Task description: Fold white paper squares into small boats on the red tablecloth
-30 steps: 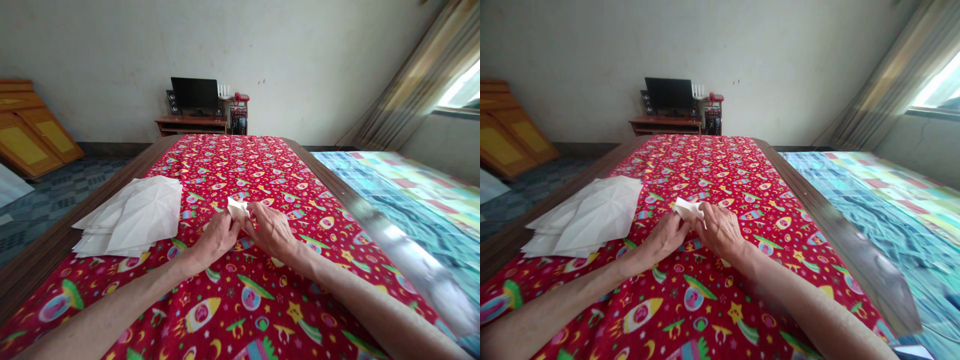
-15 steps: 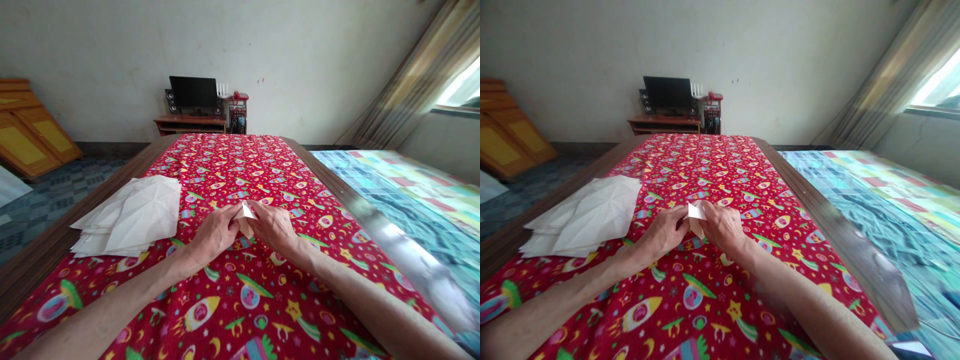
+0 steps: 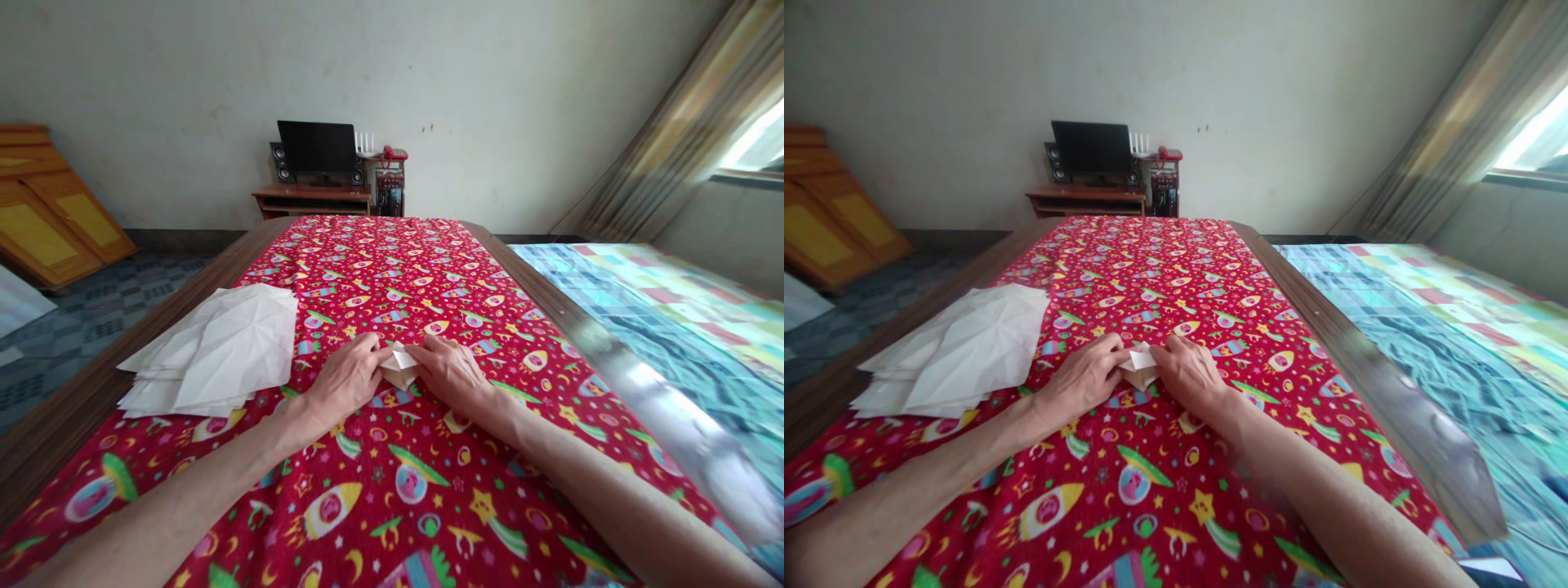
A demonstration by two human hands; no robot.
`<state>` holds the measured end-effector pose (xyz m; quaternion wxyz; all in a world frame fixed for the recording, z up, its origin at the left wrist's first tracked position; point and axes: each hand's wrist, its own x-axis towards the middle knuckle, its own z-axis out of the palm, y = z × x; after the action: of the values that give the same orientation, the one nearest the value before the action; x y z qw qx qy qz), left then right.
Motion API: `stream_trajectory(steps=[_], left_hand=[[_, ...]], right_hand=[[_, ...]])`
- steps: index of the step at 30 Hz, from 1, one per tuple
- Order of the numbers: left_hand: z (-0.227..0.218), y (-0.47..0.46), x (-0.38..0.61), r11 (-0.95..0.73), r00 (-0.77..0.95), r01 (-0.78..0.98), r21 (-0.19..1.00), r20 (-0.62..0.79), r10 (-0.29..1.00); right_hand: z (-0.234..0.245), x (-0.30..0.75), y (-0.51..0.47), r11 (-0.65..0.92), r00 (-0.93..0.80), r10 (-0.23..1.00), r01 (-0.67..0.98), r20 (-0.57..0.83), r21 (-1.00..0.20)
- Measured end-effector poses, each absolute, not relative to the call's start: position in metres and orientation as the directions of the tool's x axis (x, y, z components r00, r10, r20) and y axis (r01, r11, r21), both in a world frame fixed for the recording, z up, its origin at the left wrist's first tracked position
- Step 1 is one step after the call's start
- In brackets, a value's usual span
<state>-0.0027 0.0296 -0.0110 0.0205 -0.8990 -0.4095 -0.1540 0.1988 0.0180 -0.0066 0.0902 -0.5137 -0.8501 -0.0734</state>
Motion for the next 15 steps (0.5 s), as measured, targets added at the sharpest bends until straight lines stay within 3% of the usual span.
stream_trajectory(steps=[7, 15], left_hand=[[-0.006, 0.036, -0.003, -0.720, 0.706, 0.693, -0.025, 0.221, 0.673], [-0.007, 0.040, -0.006, -0.733, 0.716, 0.681, 0.010, 0.203, 0.668]], right_hand=[[-0.004, 0.211, 0.018, 0.553, -0.565, 0.799, 0.825, 0.206, 0.118], [-0.003, 0.214, 0.021, 0.538, -0.557, 0.808, 0.830, 0.193, 0.144]])
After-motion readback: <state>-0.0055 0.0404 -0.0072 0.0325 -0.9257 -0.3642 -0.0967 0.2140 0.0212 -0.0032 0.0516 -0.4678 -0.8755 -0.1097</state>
